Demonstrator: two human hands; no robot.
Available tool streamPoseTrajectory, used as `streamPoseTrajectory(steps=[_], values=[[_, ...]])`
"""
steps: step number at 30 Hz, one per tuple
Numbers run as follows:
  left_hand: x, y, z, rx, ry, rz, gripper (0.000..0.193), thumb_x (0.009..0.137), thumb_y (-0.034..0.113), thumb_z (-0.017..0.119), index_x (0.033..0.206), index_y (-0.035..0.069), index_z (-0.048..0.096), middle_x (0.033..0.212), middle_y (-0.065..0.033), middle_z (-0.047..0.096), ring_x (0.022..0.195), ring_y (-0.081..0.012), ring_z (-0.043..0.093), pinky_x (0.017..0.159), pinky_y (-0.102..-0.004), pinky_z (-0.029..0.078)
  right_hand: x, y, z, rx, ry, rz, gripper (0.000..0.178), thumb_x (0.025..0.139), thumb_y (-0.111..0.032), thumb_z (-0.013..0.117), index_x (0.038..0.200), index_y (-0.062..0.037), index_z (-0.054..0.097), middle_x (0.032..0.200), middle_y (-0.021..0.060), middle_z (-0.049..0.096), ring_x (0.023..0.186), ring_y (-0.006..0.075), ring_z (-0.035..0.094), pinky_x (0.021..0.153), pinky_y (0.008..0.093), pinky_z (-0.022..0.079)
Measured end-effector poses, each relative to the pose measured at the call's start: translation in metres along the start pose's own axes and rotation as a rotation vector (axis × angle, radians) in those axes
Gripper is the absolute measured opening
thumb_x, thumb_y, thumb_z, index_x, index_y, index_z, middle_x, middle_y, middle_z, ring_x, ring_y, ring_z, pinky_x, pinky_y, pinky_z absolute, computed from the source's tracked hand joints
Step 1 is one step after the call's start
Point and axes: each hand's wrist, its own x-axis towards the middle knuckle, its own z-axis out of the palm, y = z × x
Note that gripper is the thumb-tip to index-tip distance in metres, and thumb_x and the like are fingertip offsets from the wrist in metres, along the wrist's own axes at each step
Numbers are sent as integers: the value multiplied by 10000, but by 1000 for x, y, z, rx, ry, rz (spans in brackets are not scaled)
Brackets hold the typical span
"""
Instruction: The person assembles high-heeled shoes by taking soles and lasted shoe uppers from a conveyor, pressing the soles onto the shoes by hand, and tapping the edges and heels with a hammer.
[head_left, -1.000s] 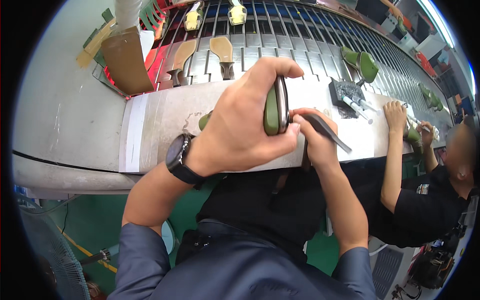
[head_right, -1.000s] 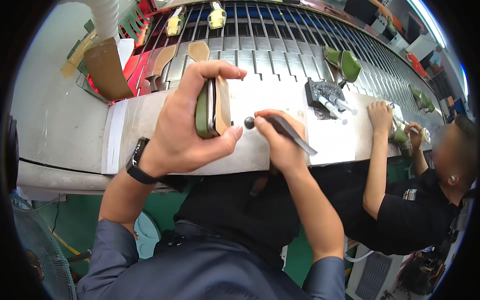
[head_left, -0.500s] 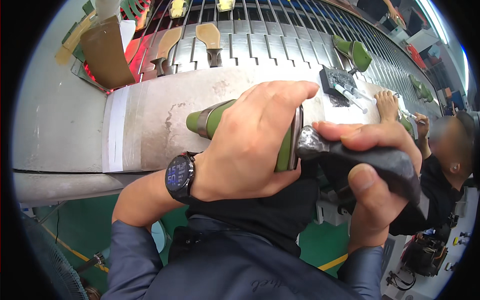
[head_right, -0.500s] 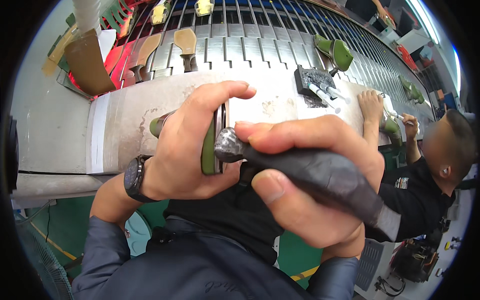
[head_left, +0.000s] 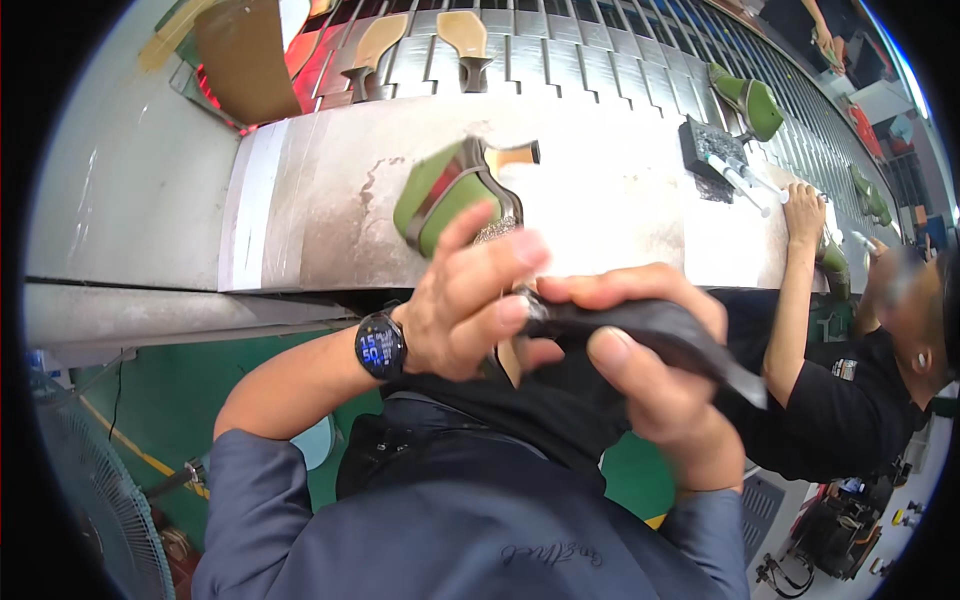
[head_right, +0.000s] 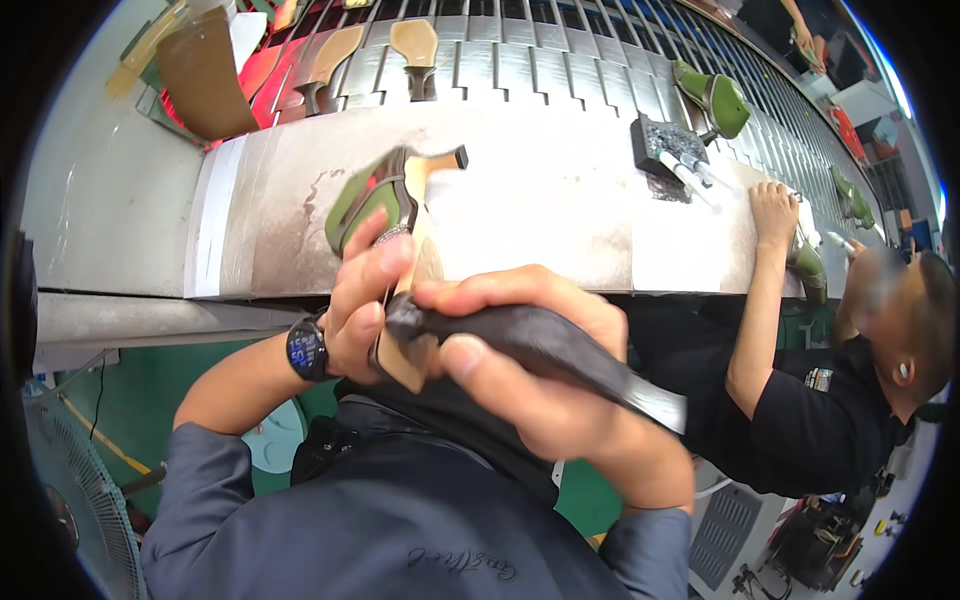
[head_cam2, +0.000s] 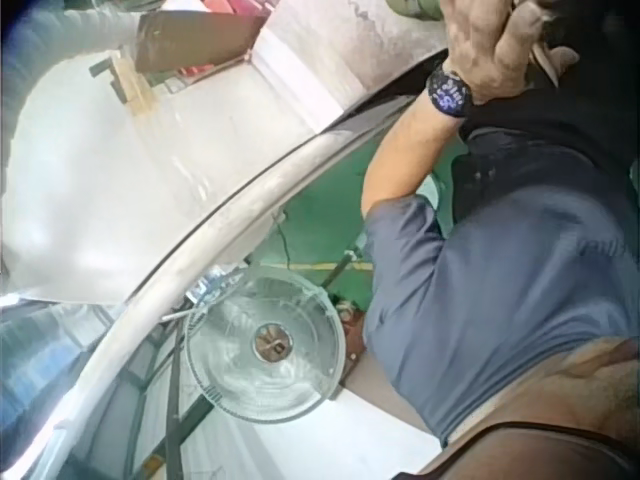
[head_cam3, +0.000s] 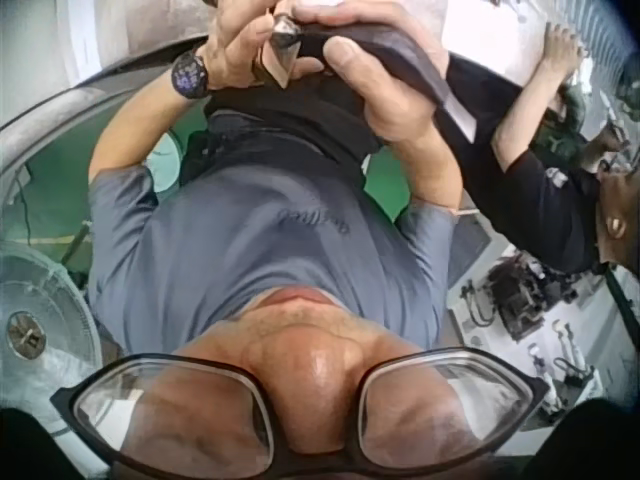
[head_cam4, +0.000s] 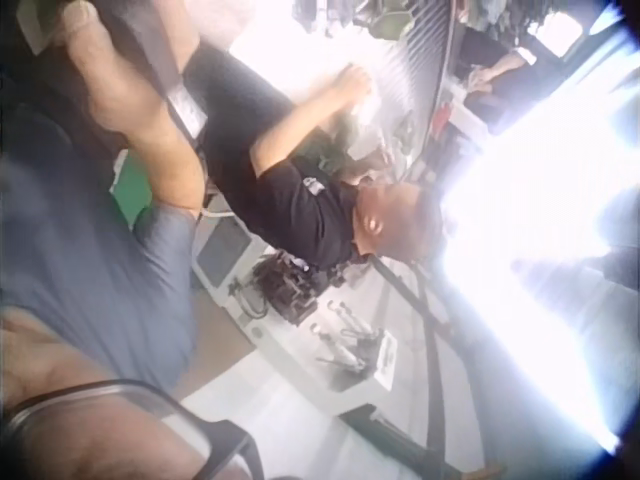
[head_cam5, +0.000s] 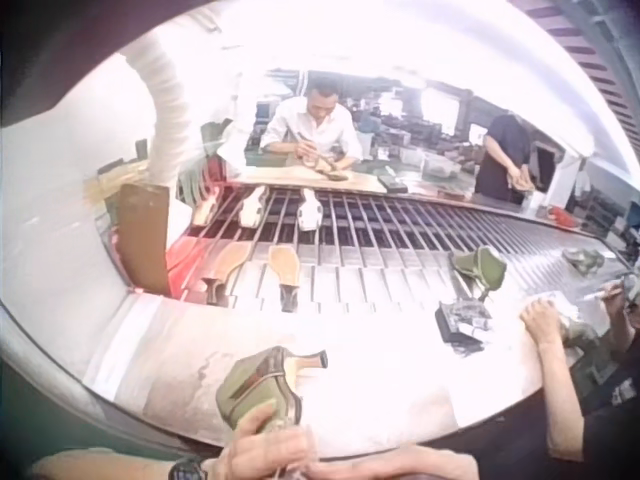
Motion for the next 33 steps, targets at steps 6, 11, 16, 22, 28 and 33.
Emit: streamPoseTrajectory(steps=[6, 11, 16, 22, 28, 33], values=[[-59, -11, -11, 290, -278, -290, 933, 931, 479, 738, 1598, 28, 267, 1596, -318, 382, 1461, -489, 430, 1194, -703, 245, -21, 112, 3, 277, 463, 221, 241, 984, -73, 628, 1168, 81, 651, 1194, 236, 718, 1127, 298, 710, 960, 418, 609], [-62, -11, -7, 361, -278, -268, 946, 905, 395, 803, 1561, -33, 273, 1538, -374, 418, 1423, -512, 465, 1156, -706, 328, -13, 127, 12, 346, 438, 243, 280, 967, -77, 629, 1188, 95, 629, 1188, 259, 712, 1140, 322, 703, 997, 450, 593], [-63, -10, 0, 329, -220, -310, 827, 943, 373, 753, 1540, -13, 330, 1539, -345, 445, 1422, -493, 482, 1161, -702, 322, 10, 130, 5, 429, 395, 97, 305, 954, -82, 602, 1191, 111, 602, 1197, 325, 687, 1147, 365, 696, 1020, 461, 576], [-65, -8, 0, 292, -172, -365, 600, 1005, 292, 673, 1483, 29, 423, 1508, -296, 522, 1404, -441, 531, 1164, -703, 315, 31, 120, -9, 304, 283, 50, 314, 920, -94, 615, 1178, 83, 605, 1199, 320, 705, 1158, 353, 695, 1063, 449, 520], [-71, -10, 4, 304, -136, -373, 428, 1030, 124, 598, 1432, 71, 463, 1493, -224, 569, 1389, -367, 565, 1170, -696, 335, 70, 67, -26, -97, -2, 78, 286, 862, -27, 710, 1108, 104, 645, 1159, 297, 729, 1122, 325, 718, 1033, 421, 543], [-70, -11, 3, 312, -130, -381, 440, 1033, 139, 602, 1444, 81, 455, 1488, -191, 581, 1385, -348, 571, 1171, -684, 350, 76, 57, -25, -229, -99, 62, 271, 848, 17, 719, 1098, 99, 652, 1128, 281, 735, 1098, 328, 731, 1008, 417, 566]])
